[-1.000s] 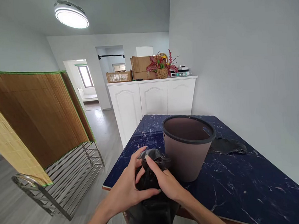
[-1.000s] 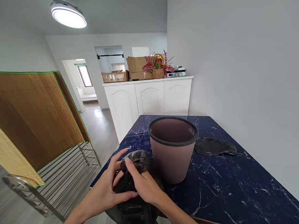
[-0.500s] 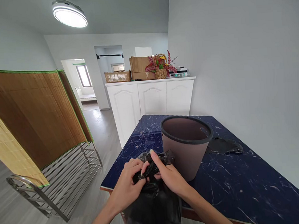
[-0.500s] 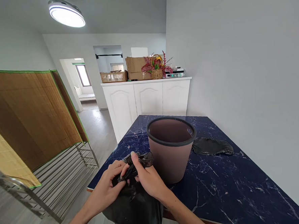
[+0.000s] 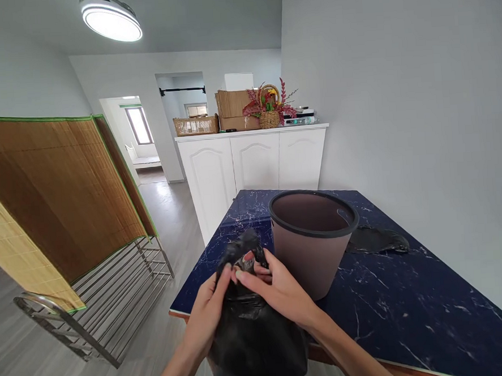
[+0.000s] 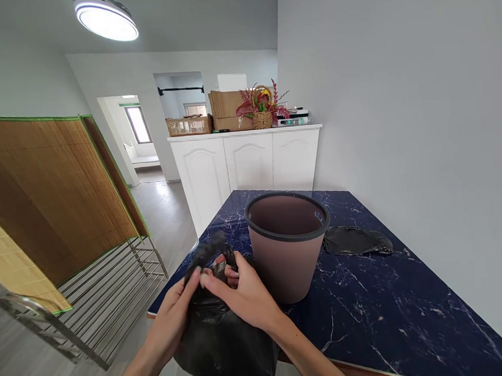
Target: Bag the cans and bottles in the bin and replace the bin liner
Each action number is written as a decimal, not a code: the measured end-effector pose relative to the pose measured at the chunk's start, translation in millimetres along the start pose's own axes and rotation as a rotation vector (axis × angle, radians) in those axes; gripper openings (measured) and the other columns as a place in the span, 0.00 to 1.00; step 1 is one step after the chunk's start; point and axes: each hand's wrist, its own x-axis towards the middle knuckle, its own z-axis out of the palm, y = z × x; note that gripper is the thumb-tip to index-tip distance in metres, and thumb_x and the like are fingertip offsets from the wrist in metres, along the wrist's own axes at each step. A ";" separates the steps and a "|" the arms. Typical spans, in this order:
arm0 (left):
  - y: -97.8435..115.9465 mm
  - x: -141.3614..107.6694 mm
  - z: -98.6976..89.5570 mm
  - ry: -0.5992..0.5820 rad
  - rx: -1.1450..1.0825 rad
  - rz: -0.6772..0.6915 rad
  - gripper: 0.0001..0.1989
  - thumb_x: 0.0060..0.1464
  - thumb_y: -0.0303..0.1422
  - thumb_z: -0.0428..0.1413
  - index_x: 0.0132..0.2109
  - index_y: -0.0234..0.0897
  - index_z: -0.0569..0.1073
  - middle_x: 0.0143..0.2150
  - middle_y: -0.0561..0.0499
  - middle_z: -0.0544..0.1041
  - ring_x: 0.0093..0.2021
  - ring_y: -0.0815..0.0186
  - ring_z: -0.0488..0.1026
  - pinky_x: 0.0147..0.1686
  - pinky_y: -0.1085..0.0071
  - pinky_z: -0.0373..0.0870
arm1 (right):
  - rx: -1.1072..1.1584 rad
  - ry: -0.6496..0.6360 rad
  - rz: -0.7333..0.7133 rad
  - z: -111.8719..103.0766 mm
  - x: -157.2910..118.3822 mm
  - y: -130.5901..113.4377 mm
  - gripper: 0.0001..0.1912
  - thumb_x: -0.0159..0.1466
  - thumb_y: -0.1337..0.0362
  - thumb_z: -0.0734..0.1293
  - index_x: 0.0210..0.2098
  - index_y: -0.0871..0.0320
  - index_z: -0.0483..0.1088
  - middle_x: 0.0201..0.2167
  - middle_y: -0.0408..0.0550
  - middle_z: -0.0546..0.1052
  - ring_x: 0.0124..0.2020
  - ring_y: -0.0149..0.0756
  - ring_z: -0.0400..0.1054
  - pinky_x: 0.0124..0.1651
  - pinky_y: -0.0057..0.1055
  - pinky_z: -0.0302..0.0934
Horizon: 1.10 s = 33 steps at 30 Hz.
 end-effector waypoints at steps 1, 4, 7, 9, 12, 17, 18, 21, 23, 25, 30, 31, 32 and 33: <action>-1.0 0.5 1.1 0.061 -0.105 -0.039 0.24 0.60 0.57 0.62 0.33 0.40 0.74 0.37 0.48 0.82 0.43 0.55 0.79 0.46 0.64 0.76 | 0.002 0.000 0.001 -2.3 -1.4 1.6 0.25 0.66 0.41 0.74 0.52 0.52 0.73 0.36 0.42 0.70 0.40 0.38 0.67 0.49 0.34 0.65; -1.0 2.6 -0.4 0.187 -0.295 -0.053 0.26 0.53 0.57 0.67 0.31 0.39 0.72 0.43 0.47 0.84 0.47 0.54 0.80 0.45 0.65 0.77 | 0.045 0.058 -0.022 -10.2 -4.0 10.0 0.26 0.72 0.37 0.65 0.48 0.53 0.75 0.31 0.41 0.63 0.34 0.36 0.61 0.44 0.34 0.62; 2.3 6.1 -9.1 0.265 -0.388 -0.044 0.22 0.52 0.53 0.69 0.33 0.40 0.74 0.47 0.49 0.84 0.48 0.55 0.81 0.46 0.64 0.78 | 0.161 0.172 -0.065 -19.4 -9.6 15.6 0.27 0.73 0.37 0.62 0.39 0.53 0.74 0.29 0.41 0.59 0.32 0.36 0.57 0.41 0.35 0.60; 4.0 9.2 -16.6 0.312 -0.463 -0.059 0.19 0.52 0.49 0.70 0.35 0.40 0.75 0.45 0.51 0.84 0.47 0.57 0.81 0.47 0.63 0.79 | 0.201 0.215 -0.104 -26.8 -19.6 15.9 0.25 0.74 0.39 0.63 0.37 0.52 0.74 0.33 0.45 0.66 0.39 0.40 0.63 0.47 0.37 0.62; 3.5 14.0 -25.5 0.353 -0.565 -0.068 0.16 0.52 0.44 0.71 0.35 0.42 0.73 0.38 0.55 0.80 0.48 0.59 0.81 0.50 0.64 0.78 | 0.213 0.280 -0.162 -40.2 -44.3 18.7 0.23 0.75 0.40 0.62 0.37 0.50 0.75 0.45 0.51 0.75 0.55 0.48 0.68 0.63 0.45 0.62; 0.3 18.0 -28.3 0.380 -0.530 -0.009 0.16 0.57 0.45 0.68 0.35 0.43 0.71 0.33 0.55 0.76 0.55 0.56 0.78 0.53 0.63 0.77 | 0.197 0.404 -0.147 -59.6 -85.4 52.9 0.19 0.72 0.42 0.67 0.53 0.44 0.77 0.65 0.51 0.74 0.74 0.54 0.58 0.75 0.54 0.54; 0.7 18.0 -27.3 0.377 -0.542 -0.013 0.16 0.57 0.45 0.68 0.35 0.43 0.71 0.33 0.55 0.76 0.56 0.56 0.79 0.53 0.63 0.77 | 0.159 0.408 -0.130 -60.7 -89.6 62.1 0.23 0.70 0.42 0.70 0.59 0.44 0.75 0.67 0.52 0.73 0.75 0.55 0.56 0.75 0.55 0.53; 4.1 17.6 -23.2 0.372 -0.628 -0.056 0.15 0.59 0.42 0.67 0.35 0.42 0.70 0.33 0.56 0.75 0.51 0.58 0.80 0.52 0.66 0.77 | 0.011 0.341 -0.089 -55.4 -90.1 78.5 0.39 0.63 0.43 0.76 0.69 0.47 0.68 0.70 0.54 0.70 0.76 0.57 0.56 0.75 0.55 0.54; 6.6 17.4 -20.9 0.373 -0.669 -0.085 0.14 0.60 0.40 0.67 0.35 0.41 0.71 0.31 0.57 0.74 0.43 0.62 0.80 0.47 0.68 0.77 | -0.072 0.283 -0.038 -46.6 -80.6 74.3 0.42 0.64 0.42 0.76 0.72 0.49 0.66 0.70 0.55 0.70 0.73 0.58 0.60 0.75 0.56 0.54; 7.5 17.6 -19.8 0.366 -0.687 -0.097 0.14 0.59 0.39 0.68 0.36 0.40 0.71 0.29 0.58 0.72 0.34 0.66 0.77 0.39 0.73 0.76 | -0.101 0.265 0.021 -36.1 -65.0 60.0 0.40 0.67 0.39 0.72 0.71 0.50 0.67 0.70 0.55 0.70 0.72 0.56 0.62 0.74 0.55 0.56; 3.3 16.9 -20.5 0.317 -0.611 -0.088 0.21 0.48 0.44 0.75 0.35 0.38 0.73 0.27 0.59 0.69 0.27 0.72 0.66 0.28 0.79 0.68 | 0.179 0.273 -0.011 -9.6 -18.8 23.1 0.35 0.67 0.33 0.68 0.64 0.47 0.75 0.68 0.49 0.73 0.72 0.50 0.63 0.74 0.46 0.57; 2.6 16.2 -20.4 0.300 -0.574 -0.099 0.23 0.46 0.46 0.76 0.33 0.37 0.73 0.27 0.59 0.69 0.27 0.72 0.65 0.28 0.79 0.67 | 0.283 0.253 -0.005 -4.5 -11.5 19.4 0.33 0.66 0.33 0.69 0.59 0.48 0.77 0.62 0.50 0.78 0.66 0.49 0.69 0.71 0.46 0.62; 2.2 15.4 -20.1 0.279 -0.538 -0.108 0.24 0.46 0.48 0.76 0.31 0.37 0.72 0.26 0.58 0.68 0.27 0.72 0.64 0.28 0.78 0.67 | 0.393 0.216 -0.004 0.3 -5.2 17.0 0.30 0.65 0.34 0.70 0.53 0.50 0.79 0.52 0.51 0.82 0.56 0.48 0.75 0.64 0.45 0.69; 2.0 14.6 -19.9 0.255 -0.509 -0.109 0.25 0.46 0.49 0.76 0.30 0.37 0.71 0.25 0.58 0.67 0.27 0.71 0.64 0.28 0.78 0.67 | 0.500 0.172 -0.016 4.6 0.1 15.5 0.27 0.65 0.35 0.72 0.46 0.51 0.80 0.41 0.49 0.82 0.45 0.44 0.77 0.56 0.43 0.74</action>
